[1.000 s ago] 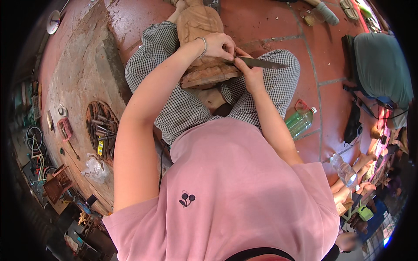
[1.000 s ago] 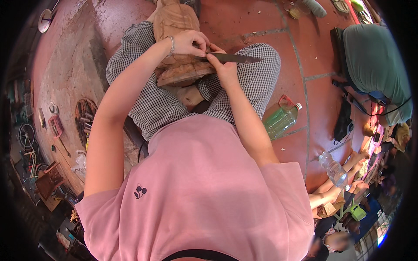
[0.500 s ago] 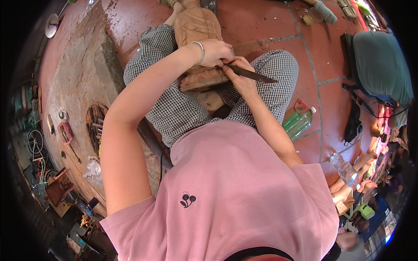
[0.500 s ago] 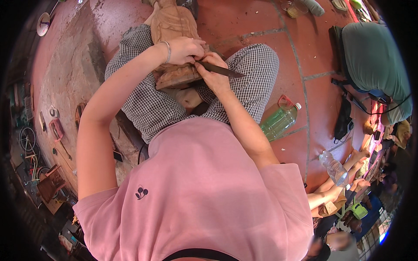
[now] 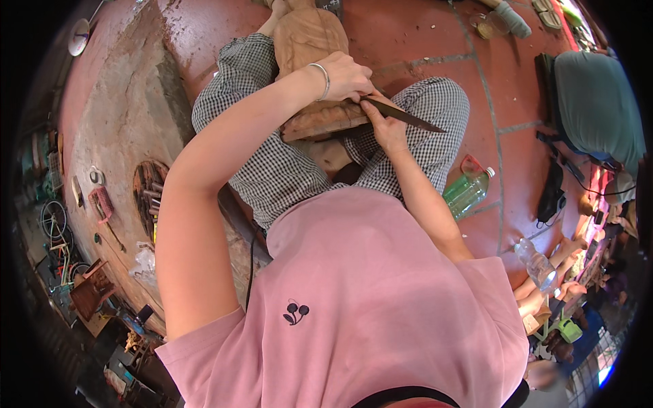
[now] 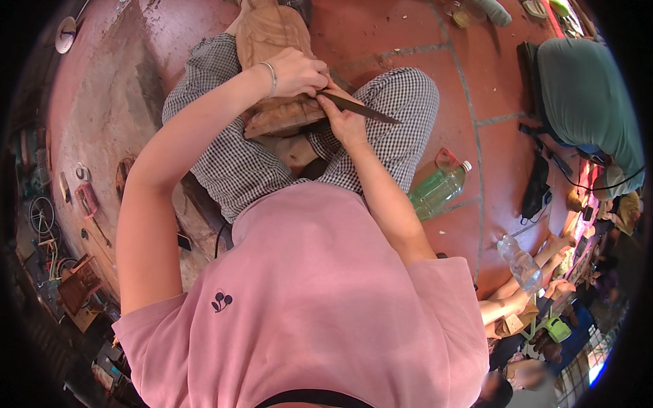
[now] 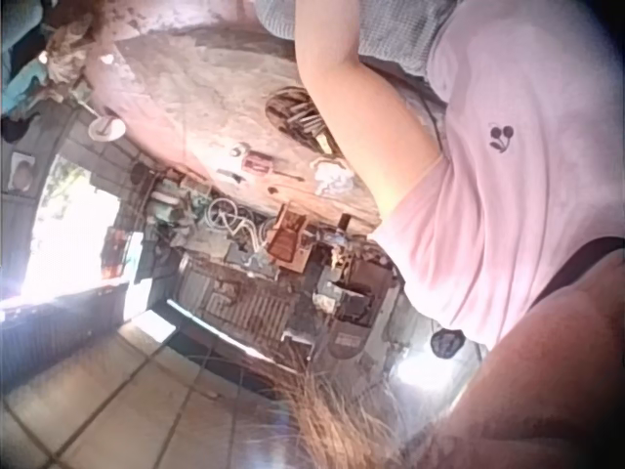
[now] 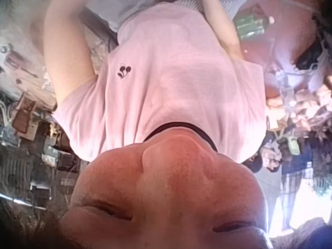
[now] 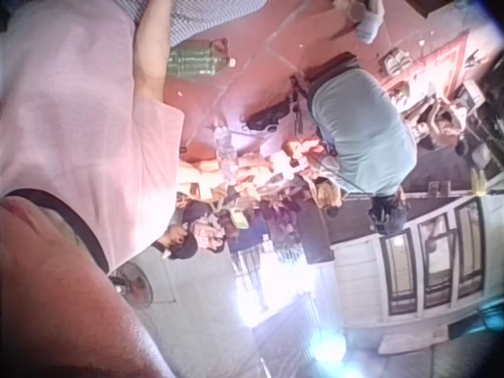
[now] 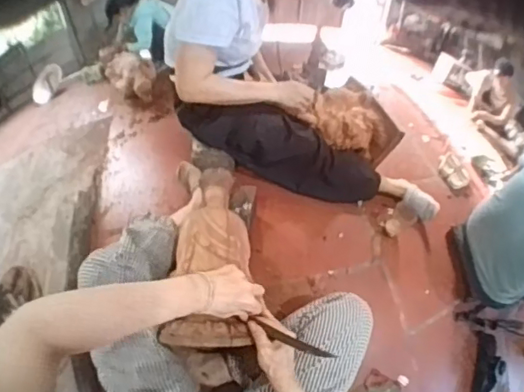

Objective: The person sits on the floor and carves a wooden object using a chisel and mallet. They repeatedly strike the chisel to shape the wood, occasionally adjusting the object's position.

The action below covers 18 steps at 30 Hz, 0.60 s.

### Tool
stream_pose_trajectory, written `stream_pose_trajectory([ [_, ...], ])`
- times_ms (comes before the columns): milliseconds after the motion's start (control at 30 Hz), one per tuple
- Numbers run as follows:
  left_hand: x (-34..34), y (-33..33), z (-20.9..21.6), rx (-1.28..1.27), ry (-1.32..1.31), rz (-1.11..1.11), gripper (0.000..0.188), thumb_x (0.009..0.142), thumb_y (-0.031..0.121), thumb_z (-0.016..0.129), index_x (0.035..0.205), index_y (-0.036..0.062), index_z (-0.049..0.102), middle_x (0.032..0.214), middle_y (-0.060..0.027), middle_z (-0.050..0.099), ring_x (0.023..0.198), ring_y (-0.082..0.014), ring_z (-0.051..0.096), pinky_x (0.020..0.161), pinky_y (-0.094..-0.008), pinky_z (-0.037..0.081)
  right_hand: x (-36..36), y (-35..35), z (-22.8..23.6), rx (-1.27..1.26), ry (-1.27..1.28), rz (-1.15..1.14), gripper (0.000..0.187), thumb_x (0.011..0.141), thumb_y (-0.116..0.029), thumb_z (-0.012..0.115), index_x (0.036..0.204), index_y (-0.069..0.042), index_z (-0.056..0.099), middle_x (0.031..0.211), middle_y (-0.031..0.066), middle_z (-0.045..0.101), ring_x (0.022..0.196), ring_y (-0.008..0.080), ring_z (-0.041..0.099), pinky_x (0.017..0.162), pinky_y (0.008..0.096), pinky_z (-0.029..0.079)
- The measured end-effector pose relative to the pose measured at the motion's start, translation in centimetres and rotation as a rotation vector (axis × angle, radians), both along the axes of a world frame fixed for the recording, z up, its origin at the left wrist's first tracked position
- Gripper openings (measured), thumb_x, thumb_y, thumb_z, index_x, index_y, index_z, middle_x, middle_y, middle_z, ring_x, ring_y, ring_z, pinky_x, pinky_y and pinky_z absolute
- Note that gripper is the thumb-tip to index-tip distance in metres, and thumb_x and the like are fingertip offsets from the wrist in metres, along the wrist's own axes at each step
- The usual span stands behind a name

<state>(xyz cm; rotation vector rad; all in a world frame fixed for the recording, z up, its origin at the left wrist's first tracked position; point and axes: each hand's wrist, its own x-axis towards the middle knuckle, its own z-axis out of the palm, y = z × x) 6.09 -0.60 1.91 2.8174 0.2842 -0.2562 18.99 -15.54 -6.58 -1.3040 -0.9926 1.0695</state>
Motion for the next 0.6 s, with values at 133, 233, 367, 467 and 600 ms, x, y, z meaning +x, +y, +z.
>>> stream_pose_trajectory([
  [133, 1.3, 0.8, 0.1, -0.101, 0.093, 0.121, 0.021, 0.084, 0.021, 0.069, 0.101, 0.0087, 0.068, 0.093, -0.0061, 0.068, 0.086, -0.0292, 0.067, 0.073, -0.0393, 0.054, 0.9, 0.3, -0.6, -0.094, 0.187, -0.007, 0.022, 0.095, -0.013, 0.064, 0.109, 0.004, 0.064, 0.124, 0.0145, 0.063, 0.101, 0.0168, 0.062, 0.092, 0.0292, 0.048],
  [233, 0.2, 2.4, -0.5, -0.46, -0.049, 0.282, 0.02, 0.085, 0.019, 0.069, 0.101, 0.008, 0.068, 0.098, -0.0065, 0.069, 0.091, -0.0274, 0.067, 0.08, -0.0385, 0.054, 0.5, 0.1, -0.4, -0.065, 0.388, -0.063, 0.023, 0.095, -0.012, 0.064, 0.112, 0.004, 0.064, 0.125, 0.0135, 0.062, 0.108, 0.0202, 0.061, 0.097, 0.0313, 0.049],
  [367, -2.2, 2.1, -1.3, -0.429, -0.093, 0.325, 0.035, 0.081, 0.021, 0.074, 0.112, 0.0086, 0.062, 0.106, -0.0102, 0.068, 0.099, -0.0281, 0.064, 0.088, -0.0396, 0.051, 0.6, 0.6, -0.6, -0.104, 0.58, -0.15, 0.024, 0.097, -0.01, 0.06, 0.115, 0.006, 0.06, 0.127, 0.0156, 0.059, 0.11, 0.021, 0.061, 0.097, 0.0342, 0.054],
  [467, -2.4, -0.2, -2.3, -0.268, -0.128, 0.413, 0.042, 0.075, 0.018, 0.075, 0.111, 0.0101, 0.055, 0.105, -0.0115, 0.065, 0.099, -0.0309, 0.062, 0.085, -0.0406, 0.051, 0.5, 0.8, -0.9, -0.108, 0.617, -0.175, 0.02, 0.098, -0.008, 0.058, 0.11, 0.008, 0.059, 0.124, 0.0172, 0.06, 0.108, 0.0215, 0.063, 0.093, 0.0344, 0.057],
  [600, -2.0, -2.7, -3.0, -0.115, -0.276, 0.524, 0.037, 0.074, 0.012, 0.072, 0.106, 0.0095, 0.054, 0.105, -0.0113, 0.063, 0.097, -0.0315, 0.061, 0.085, -0.0411, 0.05, 0.7, 0.6, -0.8, -0.104, 0.625, -0.207, 0.019, 0.098, -0.008, 0.057, 0.107, 0.008, 0.059, 0.116, 0.0175, 0.063, 0.103, 0.0217, 0.064, 0.091, 0.0332, 0.058],
])
